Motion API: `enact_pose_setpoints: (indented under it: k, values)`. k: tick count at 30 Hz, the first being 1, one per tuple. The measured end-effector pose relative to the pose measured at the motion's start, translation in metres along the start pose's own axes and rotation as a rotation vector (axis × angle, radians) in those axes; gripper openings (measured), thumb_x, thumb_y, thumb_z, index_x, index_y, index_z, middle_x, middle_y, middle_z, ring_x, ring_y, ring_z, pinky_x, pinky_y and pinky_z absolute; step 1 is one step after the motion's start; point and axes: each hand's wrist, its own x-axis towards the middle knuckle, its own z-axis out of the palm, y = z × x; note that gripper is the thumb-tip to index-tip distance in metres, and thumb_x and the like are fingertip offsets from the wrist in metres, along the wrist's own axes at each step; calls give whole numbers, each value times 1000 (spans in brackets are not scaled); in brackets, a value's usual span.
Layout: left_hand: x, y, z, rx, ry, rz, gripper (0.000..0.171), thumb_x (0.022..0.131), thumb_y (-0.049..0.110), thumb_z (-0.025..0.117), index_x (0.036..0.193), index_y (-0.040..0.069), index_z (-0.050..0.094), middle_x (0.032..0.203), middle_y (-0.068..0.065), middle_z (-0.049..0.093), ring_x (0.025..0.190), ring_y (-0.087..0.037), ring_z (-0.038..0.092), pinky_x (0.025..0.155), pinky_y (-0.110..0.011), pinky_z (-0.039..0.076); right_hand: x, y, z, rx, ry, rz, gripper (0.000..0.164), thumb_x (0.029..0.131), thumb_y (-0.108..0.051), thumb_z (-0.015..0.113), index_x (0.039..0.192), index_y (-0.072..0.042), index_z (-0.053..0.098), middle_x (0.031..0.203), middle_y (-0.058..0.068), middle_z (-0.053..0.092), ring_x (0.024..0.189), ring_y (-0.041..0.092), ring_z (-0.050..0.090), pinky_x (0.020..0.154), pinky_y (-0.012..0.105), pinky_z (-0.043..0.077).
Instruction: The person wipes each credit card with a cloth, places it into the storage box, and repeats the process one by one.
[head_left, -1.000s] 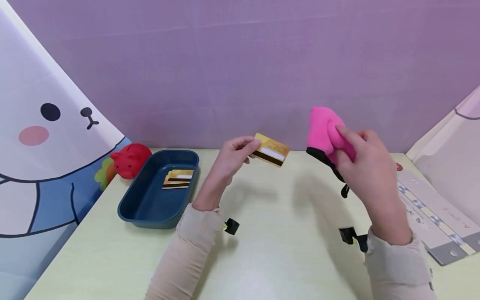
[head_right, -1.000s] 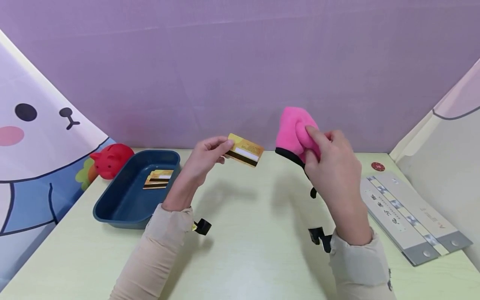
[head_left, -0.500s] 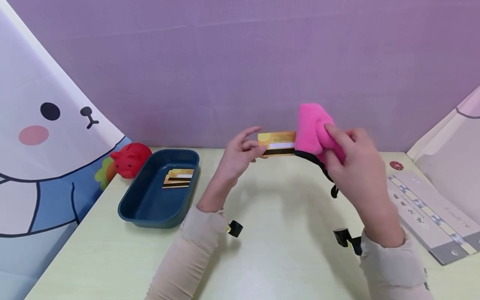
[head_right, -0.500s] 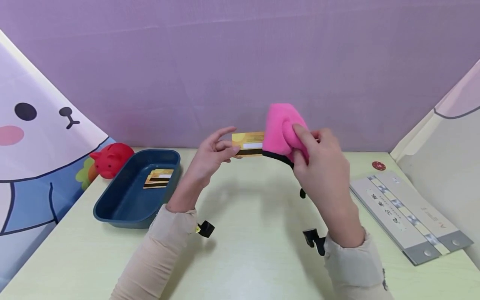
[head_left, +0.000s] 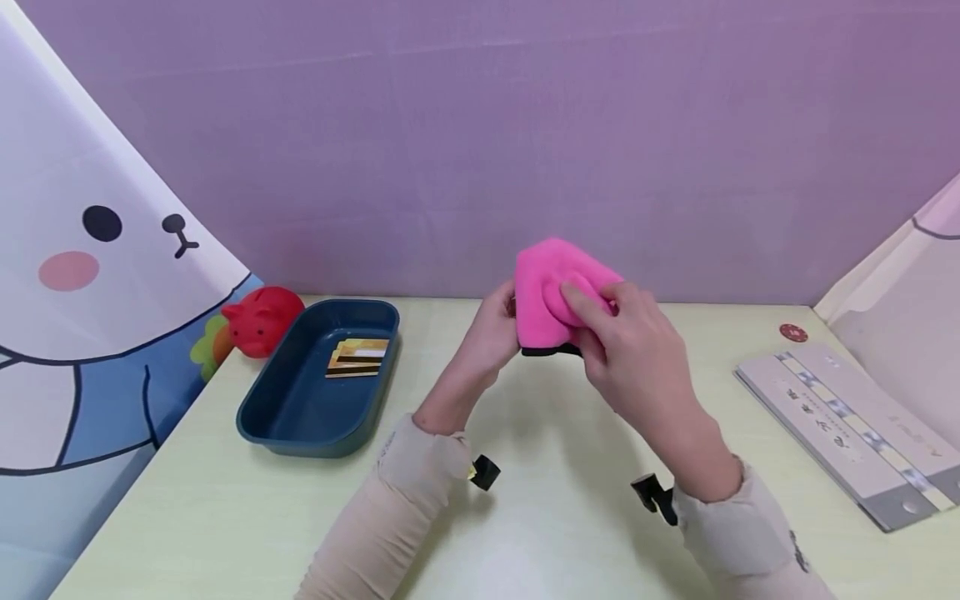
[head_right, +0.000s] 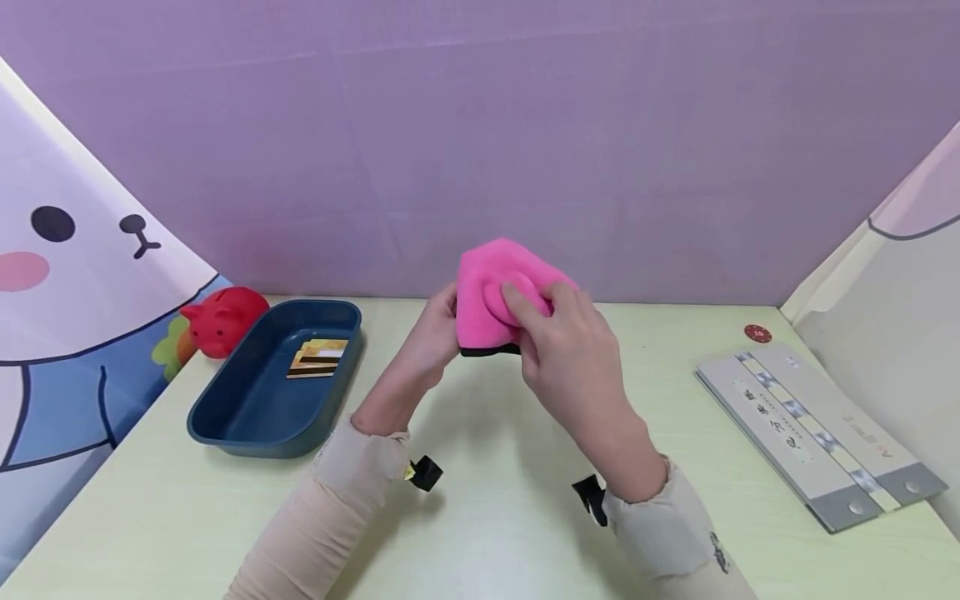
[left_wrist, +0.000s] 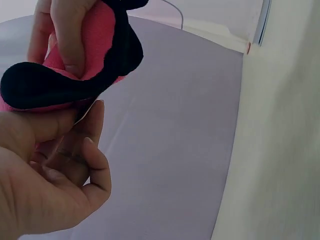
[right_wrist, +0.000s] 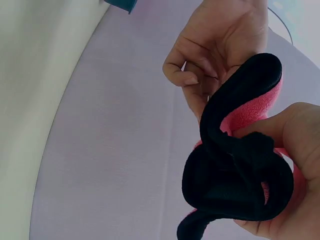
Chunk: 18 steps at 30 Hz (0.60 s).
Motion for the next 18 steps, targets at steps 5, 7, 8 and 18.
enact_pose_setpoints:
  k: [5, 7, 8, 18]
  values:
    - [1, 2, -1, -29, -10, -49, 43, 95, -5, 52, 135, 8, 58, 111, -15, 68, 89, -11, 59, 70, -24, 48, 0, 3, 0, 11, -43, 28, 38, 85, -9, 76, 122, -13, 72, 99, 23, 61, 80, 37, 56, 56, 47, 50]
    - [2, 4, -2, -39, -27, -55, 40, 93, -8, 52, 129, 6, 59, 106, -15, 69, 82, -10, 59, 67, -24, 47, 1, 6, -2, 4, -55, 50, 39, 85, -9, 76, 123, -13, 72, 101, 24, 62, 82, 39, 57, 55, 49, 51]
    - [3, 5, -4, -42, -34, -57, 38, 92, -8, 53, 127, 6, 60, 103, -14, 71, 79, -10, 60, 66, -24, 47, 1, 7, -4, 0, -58, 66, 39, 85, -9, 76, 123, -13, 72, 101, 25, 62, 83, 39, 58, 54, 51, 51]
    - [3, 10, -24, -112, -72, -88, 32, 93, 7, 69, 124, 13, 62, 87, 5, 70, 75, -13, 63, 68, -27, 43, 3, 36, -22, -55, -101, 257, 41, 89, -6, 63, 128, -14, 69, 103, 25, 59, 90, 41, 55, 55, 57, 47]
